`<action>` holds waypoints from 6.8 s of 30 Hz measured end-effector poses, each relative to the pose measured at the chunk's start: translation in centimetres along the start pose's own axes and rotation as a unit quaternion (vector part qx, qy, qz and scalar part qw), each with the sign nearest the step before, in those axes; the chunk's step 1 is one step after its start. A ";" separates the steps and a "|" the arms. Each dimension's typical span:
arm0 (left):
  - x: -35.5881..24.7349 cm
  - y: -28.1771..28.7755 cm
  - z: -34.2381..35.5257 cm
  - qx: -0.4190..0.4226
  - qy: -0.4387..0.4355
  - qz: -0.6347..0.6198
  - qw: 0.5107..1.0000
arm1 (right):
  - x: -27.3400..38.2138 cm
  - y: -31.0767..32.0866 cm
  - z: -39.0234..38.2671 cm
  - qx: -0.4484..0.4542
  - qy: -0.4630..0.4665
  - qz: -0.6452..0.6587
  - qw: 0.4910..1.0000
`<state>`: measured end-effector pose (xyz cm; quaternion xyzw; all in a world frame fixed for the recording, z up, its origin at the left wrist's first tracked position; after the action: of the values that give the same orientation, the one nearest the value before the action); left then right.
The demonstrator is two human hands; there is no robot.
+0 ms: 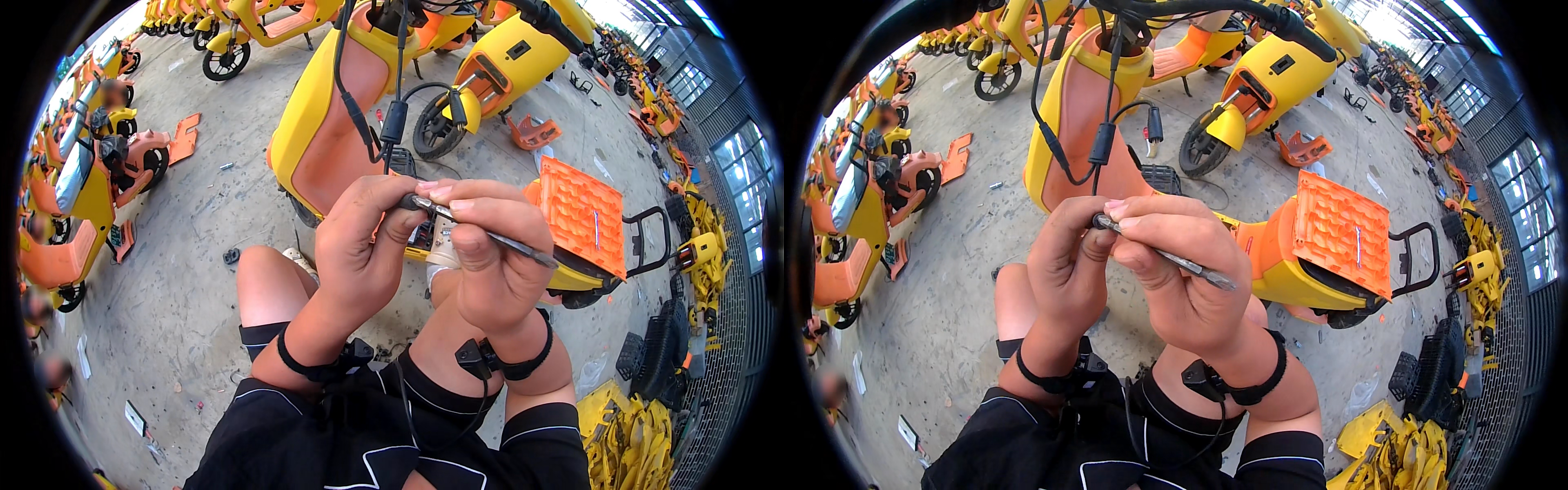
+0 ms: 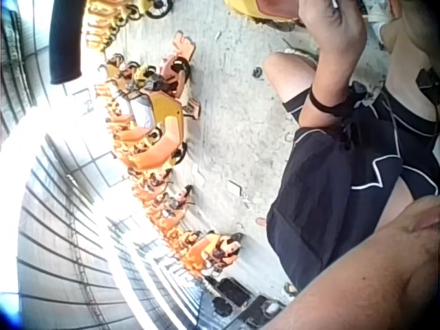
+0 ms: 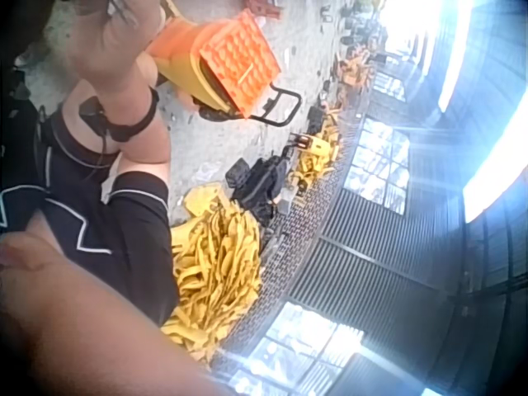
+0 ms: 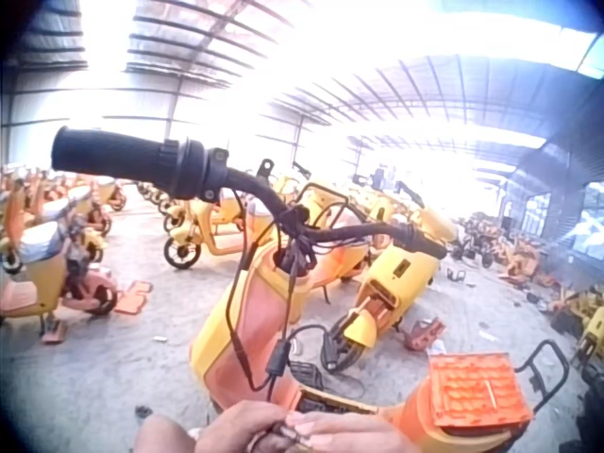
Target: The person is sitting on the floor in a workshop, repairing the electrical wiring of a yellow electric scooter. They use a small metal tool to strip and adjust the ends of black wires, then use a screwdriver to tighten a connector.
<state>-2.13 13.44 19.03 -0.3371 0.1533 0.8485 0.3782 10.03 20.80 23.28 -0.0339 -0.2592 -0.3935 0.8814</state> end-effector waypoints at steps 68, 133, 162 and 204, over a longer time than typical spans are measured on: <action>0.6 -0.1 -0.5 0.015 0.051 -0.038 0.998 | -0.3 -0.2 0.1 0.024 -0.031 0.036 0.999; 0.1 0.4 -0.2 0.041 -0.018 0.012 0.999 | -0.1 -0.5 0.1 0.024 0.002 -0.023 0.999; 0.5 0.6 -0.3 0.051 -0.009 -0.002 0.999 | -0.2 -0.7 -0.1 0.024 -0.018 0.020 0.999; 0.3 0.4 -0.2 0.042 0.032 -0.003 0.999 | 0.6 -0.9 0.0 0.035 0.028 -0.075 0.996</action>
<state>-2.52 13.21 18.74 -0.3485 0.2000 0.8287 0.3898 9.71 19.77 23.47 0.0271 -0.2500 -0.4504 0.8567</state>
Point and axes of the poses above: each hand's wrist, its own z-axis towards the middle knuckle, its own y-axis out of the back of the hand, x = y × z, the point moved 6 cm from there along z, towards the middle knuckle, and after that the axes turned 2 degrees about x, right-handed, at the moved point
